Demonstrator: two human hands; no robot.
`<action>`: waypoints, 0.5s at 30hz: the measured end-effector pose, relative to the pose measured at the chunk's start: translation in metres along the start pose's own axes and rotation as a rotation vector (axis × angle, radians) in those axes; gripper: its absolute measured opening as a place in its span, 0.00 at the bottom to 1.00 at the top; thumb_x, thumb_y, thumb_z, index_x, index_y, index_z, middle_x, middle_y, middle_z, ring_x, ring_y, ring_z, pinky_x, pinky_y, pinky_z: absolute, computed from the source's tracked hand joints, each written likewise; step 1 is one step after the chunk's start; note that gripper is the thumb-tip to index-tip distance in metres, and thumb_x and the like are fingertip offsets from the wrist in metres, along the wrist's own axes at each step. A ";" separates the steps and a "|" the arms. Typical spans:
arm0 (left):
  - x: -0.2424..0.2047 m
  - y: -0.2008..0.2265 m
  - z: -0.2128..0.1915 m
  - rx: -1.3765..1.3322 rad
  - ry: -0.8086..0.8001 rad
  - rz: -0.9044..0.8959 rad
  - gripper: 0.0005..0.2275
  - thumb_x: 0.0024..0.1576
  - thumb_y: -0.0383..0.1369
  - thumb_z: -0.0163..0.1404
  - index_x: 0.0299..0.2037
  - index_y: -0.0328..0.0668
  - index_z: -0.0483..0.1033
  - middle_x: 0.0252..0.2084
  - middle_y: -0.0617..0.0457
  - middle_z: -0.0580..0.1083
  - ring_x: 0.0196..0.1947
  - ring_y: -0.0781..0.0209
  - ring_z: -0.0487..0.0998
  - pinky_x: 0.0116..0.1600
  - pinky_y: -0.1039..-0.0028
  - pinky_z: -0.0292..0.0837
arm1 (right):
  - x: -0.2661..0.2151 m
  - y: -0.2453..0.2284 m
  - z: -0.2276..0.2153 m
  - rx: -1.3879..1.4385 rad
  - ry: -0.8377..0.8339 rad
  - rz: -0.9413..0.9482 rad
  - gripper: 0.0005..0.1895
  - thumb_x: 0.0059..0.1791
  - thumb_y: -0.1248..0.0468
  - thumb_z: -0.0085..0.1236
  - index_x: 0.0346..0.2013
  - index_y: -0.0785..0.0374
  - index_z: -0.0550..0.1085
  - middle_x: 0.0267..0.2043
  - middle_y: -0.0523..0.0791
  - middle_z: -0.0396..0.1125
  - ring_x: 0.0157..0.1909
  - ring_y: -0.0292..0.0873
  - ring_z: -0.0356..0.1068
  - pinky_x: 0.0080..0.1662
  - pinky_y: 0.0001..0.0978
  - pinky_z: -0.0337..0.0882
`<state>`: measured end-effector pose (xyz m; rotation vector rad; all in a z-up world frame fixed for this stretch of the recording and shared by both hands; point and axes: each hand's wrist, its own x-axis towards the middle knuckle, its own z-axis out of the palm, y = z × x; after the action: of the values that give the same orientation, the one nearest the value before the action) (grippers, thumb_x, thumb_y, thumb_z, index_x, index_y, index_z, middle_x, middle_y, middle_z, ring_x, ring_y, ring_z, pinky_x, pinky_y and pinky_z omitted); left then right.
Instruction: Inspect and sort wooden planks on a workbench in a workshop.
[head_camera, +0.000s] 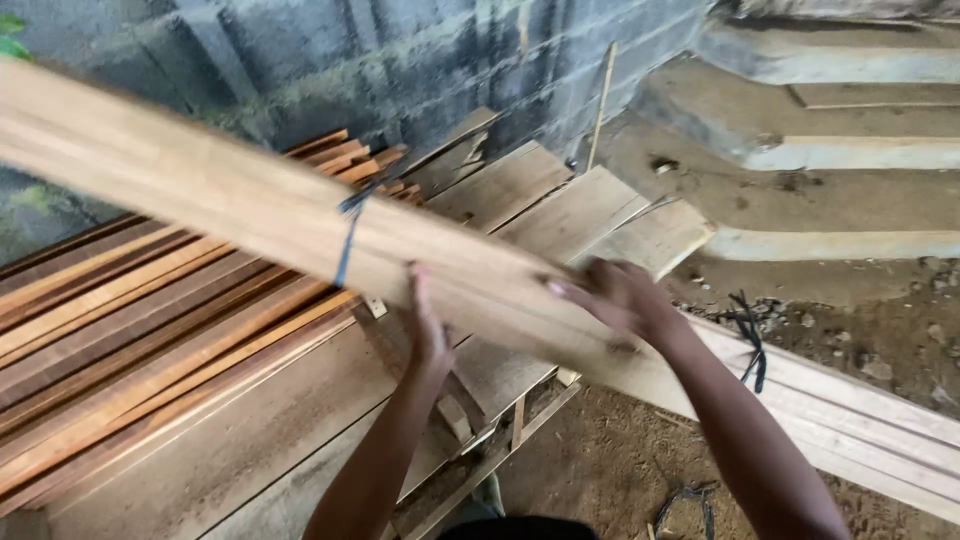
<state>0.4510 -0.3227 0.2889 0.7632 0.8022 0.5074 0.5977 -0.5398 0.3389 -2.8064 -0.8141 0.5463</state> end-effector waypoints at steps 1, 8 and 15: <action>0.009 -0.004 0.006 -0.001 0.014 -0.002 0.43 0.48 0.67 0.53 0.74 0.70 0.54 0.76 0.47 0.55 0.71 0.50 0.57 0.70 0.49 0.52 | 0.027 -0.012 0.006 -0.002 -0.012 -0.007 0.48 0.43 0.21 0.42 0.52 0.57 0.76 0.55 0.54 0.74 0.64 0.59 0.69 0.63 0.53 0.70; 0.077 -0.031 0.029 0.329 -0.010 0.156 0.37 0.57 0.63 0.45 0.72 0.49 0.62 0.73 0.32 0.60 0.70 0.27 0.60 0.68 0.45 0.62 | 0.116 -0.027 0.045 -0.091 -0.097 0.038 0.55 0.40 0.14 0.31 0.51 0.54 0.80 0.56 0.56 0.72 0.60 0.61 0.72 0.60 0.52 0.71; 0.114 -0.054 0.049 0.391 -0.141 0.301 0.31 0.61 0.52 0.49 0.66 0.34 0.69 0.69 0.34 0.66 0.71 0.37 0.62 0.74 0.52 0.56 | 0.134 -0.003 0.033 0.024 -0.110 0.086 0.52 0.45 0.19 0.33 0.45 0.60 0.82 0.49 0.58 0.75 0.58 0.61 0.73 0.60 0.52 0.71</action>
<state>0.5644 -0.3016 0.2189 1.2799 0.6641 0.5641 0.6879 -0.4628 0.2691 -2.8215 -0.7036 0.7252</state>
